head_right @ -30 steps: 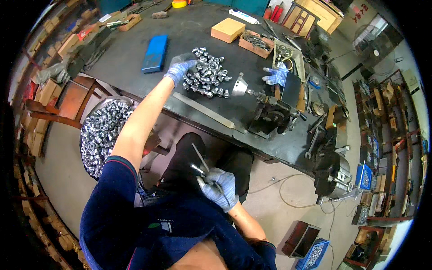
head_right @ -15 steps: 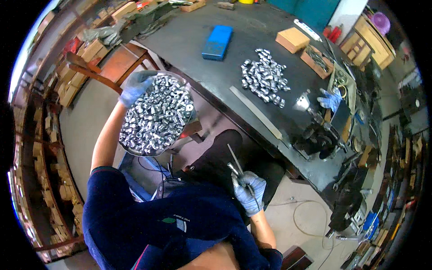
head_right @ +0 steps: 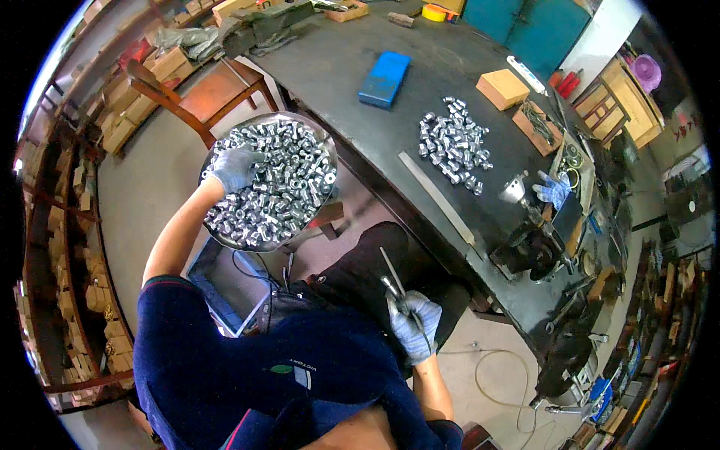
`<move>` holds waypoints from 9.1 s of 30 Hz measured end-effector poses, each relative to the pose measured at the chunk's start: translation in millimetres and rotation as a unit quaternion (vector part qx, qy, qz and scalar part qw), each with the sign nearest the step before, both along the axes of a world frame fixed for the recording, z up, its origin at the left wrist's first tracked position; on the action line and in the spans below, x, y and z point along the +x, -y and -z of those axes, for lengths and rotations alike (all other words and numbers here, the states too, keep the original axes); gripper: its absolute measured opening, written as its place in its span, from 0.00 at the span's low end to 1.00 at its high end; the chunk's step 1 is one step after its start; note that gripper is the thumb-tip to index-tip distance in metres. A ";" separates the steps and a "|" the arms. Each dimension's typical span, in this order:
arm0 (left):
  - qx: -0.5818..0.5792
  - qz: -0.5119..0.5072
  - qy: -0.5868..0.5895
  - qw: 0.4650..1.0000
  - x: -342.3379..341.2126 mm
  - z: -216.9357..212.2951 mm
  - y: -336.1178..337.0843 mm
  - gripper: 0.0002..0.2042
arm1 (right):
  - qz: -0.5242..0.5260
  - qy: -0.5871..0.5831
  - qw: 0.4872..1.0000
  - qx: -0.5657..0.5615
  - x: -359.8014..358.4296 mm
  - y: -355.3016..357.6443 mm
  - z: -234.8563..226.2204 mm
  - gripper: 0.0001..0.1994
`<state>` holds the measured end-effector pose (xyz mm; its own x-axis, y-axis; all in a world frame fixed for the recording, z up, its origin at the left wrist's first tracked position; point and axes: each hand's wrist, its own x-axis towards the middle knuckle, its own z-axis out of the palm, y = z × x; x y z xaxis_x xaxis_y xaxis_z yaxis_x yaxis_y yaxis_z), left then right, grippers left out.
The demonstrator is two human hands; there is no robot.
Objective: The person picks up metal components from a bin, uses a measuring tool to check their dimensions, and places the inspected parts in a separate pile on the workbench.
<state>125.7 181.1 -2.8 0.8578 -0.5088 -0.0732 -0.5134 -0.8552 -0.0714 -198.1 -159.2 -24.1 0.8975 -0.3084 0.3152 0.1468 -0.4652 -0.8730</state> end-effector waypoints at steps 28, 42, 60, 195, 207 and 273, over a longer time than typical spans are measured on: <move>-0.415 0.254 -0.389 0.782 -128.2 -24.3 179.7 0.11 | -0.019 0.047 0.998 -0.025 15.1 9.0 -19.8 0.16; -0.301 0.372 -0.252 0.841 -140.0 -31.5 204.6 0.14 | 0.001 -0.009 0.993 -0.121 24.8 10.7 -19.1 0.14; -0.344 0.279 -0.099 0.891 -116.1 7.0 199.6 0.05 | -0.054 0.049 0.997 0.014 4.5 21.6 -42.7 0.16; -0.463 0.136 -0.594 0.644 -136.2 -5.0 195.5 0.17 | 0.041 0.014 0.994 -0.104 31.8 5.3 -4.1 0.14; -0.346 0.185 -0.092 0.915 -114.0 15.0 179.7 0.07 | -0.121 0.097 0.988 0.003 30.6 -3.9 -39.2 0.15; -0.092 0.006 -0.077 0.993 36.9 -30.6 -0.5 0.18 | 0.023 -0.006 0.999 0.039 6.4 5.7 7.9 0.12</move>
